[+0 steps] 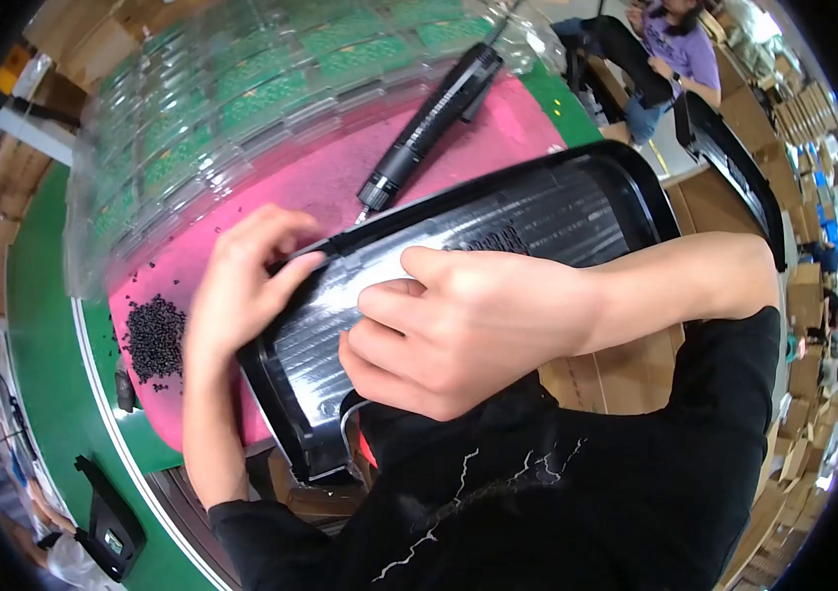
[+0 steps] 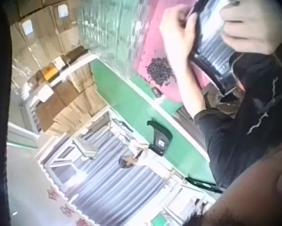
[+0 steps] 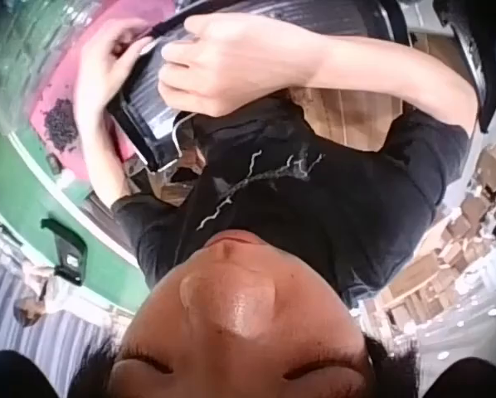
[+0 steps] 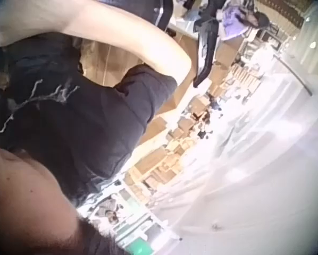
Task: Assembling circuit boards into black plastic housings using an electric screwdriver.
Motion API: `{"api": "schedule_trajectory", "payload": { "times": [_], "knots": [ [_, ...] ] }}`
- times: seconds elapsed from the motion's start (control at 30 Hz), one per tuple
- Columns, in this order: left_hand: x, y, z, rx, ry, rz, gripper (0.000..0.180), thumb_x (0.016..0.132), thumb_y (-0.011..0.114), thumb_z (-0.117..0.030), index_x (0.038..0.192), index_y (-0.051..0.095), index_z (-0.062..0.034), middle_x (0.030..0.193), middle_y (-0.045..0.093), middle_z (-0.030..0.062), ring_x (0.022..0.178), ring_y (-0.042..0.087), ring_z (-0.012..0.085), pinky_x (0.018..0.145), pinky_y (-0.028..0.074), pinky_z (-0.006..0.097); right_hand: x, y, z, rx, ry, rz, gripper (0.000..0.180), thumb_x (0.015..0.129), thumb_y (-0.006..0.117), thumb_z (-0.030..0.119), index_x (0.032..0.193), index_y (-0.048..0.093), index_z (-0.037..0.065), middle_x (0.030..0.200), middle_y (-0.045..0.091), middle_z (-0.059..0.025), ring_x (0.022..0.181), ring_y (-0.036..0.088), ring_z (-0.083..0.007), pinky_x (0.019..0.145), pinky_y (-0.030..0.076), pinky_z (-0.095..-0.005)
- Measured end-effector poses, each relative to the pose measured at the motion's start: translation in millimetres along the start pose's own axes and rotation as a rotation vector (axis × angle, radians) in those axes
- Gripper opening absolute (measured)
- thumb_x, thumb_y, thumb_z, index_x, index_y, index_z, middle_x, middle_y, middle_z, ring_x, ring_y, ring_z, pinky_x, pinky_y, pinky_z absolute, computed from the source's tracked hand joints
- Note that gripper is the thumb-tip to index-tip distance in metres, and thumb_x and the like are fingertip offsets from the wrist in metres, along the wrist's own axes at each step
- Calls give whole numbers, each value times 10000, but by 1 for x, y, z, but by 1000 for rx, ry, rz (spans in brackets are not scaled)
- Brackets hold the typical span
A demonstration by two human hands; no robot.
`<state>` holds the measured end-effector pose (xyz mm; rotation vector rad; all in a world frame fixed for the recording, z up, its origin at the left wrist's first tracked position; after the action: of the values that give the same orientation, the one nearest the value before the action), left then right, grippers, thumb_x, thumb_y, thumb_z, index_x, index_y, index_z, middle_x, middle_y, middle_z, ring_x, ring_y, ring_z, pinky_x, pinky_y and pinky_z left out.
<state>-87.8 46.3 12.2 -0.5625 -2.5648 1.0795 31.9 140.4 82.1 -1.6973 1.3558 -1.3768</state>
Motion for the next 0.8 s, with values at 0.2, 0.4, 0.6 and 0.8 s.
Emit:
{"api": "schedule_trajectory", "payload": {
  "times": [0.2, 0.4, 0.6, 0.8],
  "knots": [
    [8, -15, -7, 66, 95, -155, 127, 763, 714, -108, 840, 650, -30, 800, 575, 84, 779, 594, 297, 637, 480, 406, 32, 17, -57, 28, -86, -85, 162, 701, 631, 180, 832, 626, 86, 644, 468, 24, 584, 503, -100, 467, 354, -234],
    [6, -20, 5, 73, 72, -91, 184, 733, 761, -145, 777, 621, -35, 773, 553, 77, 740, 603, 284, 597, 485, 402, 49, 82, -285, -99, 410, 122, 456, 771, 615, 97, 1222, 565, 137, 1011, 680, -85, 917, 673, -323, 752, 548, -428],
    [9, -25, 7, 94, 72, -104, 196, 728, 759, -155, 764, 592, -58, 786, 531, 48, 756, 582, 238, 559, 498, 380, 0, 120, -480, -327, 422, -40, 437, 792, 679, 291, 1084, 528, 2, 891, 649, -213, 822, 660, -345, 692, 525, -453],
    [7, -23, 14, 35, 77, -5, 201, 732, 724, -130, 821, 557, -63, 846, 509, 54, 808, 572, 235, 627, 515, 359, -14, 235, -567, -286, 909, 589, 749, 809, 596, 26, 1484, 316, 190, 1406, 500, -142, 1345, 434, -295, 1046, 401, -486]
  ]
}}
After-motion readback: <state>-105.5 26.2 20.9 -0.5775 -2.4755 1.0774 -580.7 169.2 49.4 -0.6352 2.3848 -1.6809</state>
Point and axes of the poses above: each hand's wrist, its own x-axis towards the middle knuckle, its own y-axis out of the palm, z = x × y, the point moved 10 cm from there along x, towards the middle knuckle
